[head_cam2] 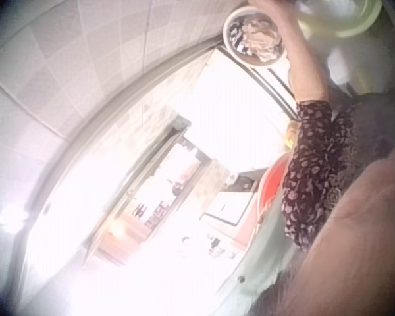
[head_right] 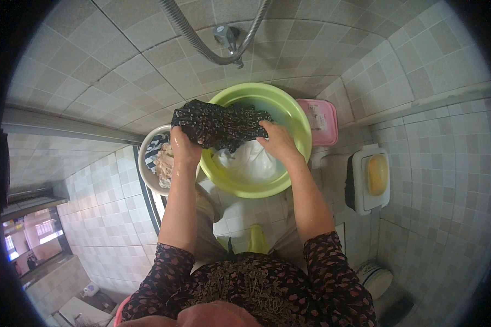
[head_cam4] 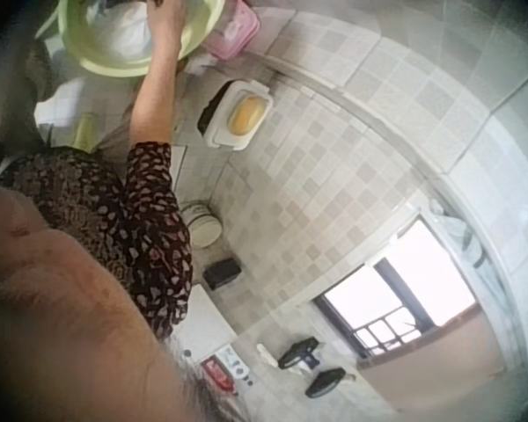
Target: The person washes clothing items in a basin of water, using a sponge to apply soap and scrubbing and wringing the fabric by hand.
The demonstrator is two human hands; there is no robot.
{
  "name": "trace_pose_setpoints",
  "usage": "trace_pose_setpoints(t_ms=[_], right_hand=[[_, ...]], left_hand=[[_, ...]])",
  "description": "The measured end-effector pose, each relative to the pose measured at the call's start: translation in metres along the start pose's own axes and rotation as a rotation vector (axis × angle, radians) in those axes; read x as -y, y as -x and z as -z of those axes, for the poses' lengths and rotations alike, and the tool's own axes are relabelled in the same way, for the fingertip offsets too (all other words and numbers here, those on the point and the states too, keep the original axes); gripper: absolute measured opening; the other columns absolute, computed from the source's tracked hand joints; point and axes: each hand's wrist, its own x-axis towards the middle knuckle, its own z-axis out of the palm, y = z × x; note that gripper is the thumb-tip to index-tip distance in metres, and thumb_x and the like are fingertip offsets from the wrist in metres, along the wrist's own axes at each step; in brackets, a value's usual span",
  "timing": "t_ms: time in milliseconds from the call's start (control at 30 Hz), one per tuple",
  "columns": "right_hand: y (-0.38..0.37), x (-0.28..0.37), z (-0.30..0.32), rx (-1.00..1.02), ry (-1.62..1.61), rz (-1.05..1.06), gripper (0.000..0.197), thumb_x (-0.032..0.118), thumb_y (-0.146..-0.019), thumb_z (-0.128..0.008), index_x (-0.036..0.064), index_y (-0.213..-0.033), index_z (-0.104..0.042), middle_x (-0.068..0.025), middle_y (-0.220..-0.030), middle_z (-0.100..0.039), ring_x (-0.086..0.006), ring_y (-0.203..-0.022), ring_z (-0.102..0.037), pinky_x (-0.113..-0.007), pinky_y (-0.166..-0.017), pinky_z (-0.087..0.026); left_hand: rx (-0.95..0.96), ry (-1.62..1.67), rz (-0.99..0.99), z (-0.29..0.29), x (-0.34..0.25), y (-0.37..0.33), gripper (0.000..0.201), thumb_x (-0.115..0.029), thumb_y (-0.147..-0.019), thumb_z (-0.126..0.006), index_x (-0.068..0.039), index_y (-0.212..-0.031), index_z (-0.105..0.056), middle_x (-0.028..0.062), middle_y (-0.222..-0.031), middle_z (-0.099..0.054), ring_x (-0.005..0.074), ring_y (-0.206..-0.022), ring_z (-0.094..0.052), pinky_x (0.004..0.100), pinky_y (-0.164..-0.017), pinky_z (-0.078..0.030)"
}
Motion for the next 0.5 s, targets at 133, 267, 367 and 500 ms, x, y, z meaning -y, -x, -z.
trace_pose_setpoints(t_ms=[133, 267, 367, 500], right_hand=[[-0.003, -0.004, -0.010, 0.012, 0.109, 0.039, 0.060, 0.020, -0.078, -0.067, 0.0115, -0.133, -0.043, -0.0190, -0.123, -0.052, -0.0294, -0.080, -0.063, -0.041, -0.088, -0.045], [-0.003, 0.010, -0.019, 0.040, 0.098, 0.030, 0.068, 0.021, -0.078, -0.067, 0.0130, -0.138, -0.036, -0.0199, -0.127, -0.047, -0.0339, -0.096, -0.058, -0.043, -0.092, -0.043], [-0.005, 0.023, -0.021, 0.026, 0.141, 0.026, 0.065, 0.020, -0.079, -0.066, 0.0121, -0.137, -0.036, -0.0215, -0.124, -0.047, -0.0371, -0.112, -0.051, -0.044, -0.094, -0.043], [-0.011, 0.021, -0.036, -0.029, 0.152, 0.003, 0.036, 0.022, -0.084, -0.059, 0.0079, -0.117, -0.054, -0.0213, -0.116, -0.051, -0.0381, -0.103, -0.055, -0.044, -0.090, -0.044]], left_hand=[[0.017, 0.090, 0.115, -0.005, -0.006, 0.005, 0.032, -0.024, -0.091, -0.039, -0.004, -0.104, -0.060, 0.0079, -0.096, -0.065, 0.0219, -0.085, -0.063, 0.0345, -0.073, -0.052], [0.090, 0.175, 0.208, 0.003, -0.006, 0.002, 0.032, -0.027, -0.091, -0.041, -0.005, -0.105, -0.060, 0.0083, -0.098, -0.065, 0.0229, -0.086, -0.063, 0.0360, -0.074, -0.052], [0.184, 0.220, 0.259, 0.007, -0.008, 0.001, 0.033, -0.029, -0.092, -0.042, -0.006, -0.106, -0.060, 0.0080, -0.098, -0.065, 0.0229, -0.086, -0.063, 0.0359, -0.074, -0.052], [0.169, 0.203, 0.292, 0.005, -0.006, 0.004, 0.036, -0.031, -0.091, -0.042, -0.005, -0.110, -0.059, 0.0091, -0.102, -0.065, 0.0242, -0.090, -0.062, 0.0376, -0.075, -0.052]])
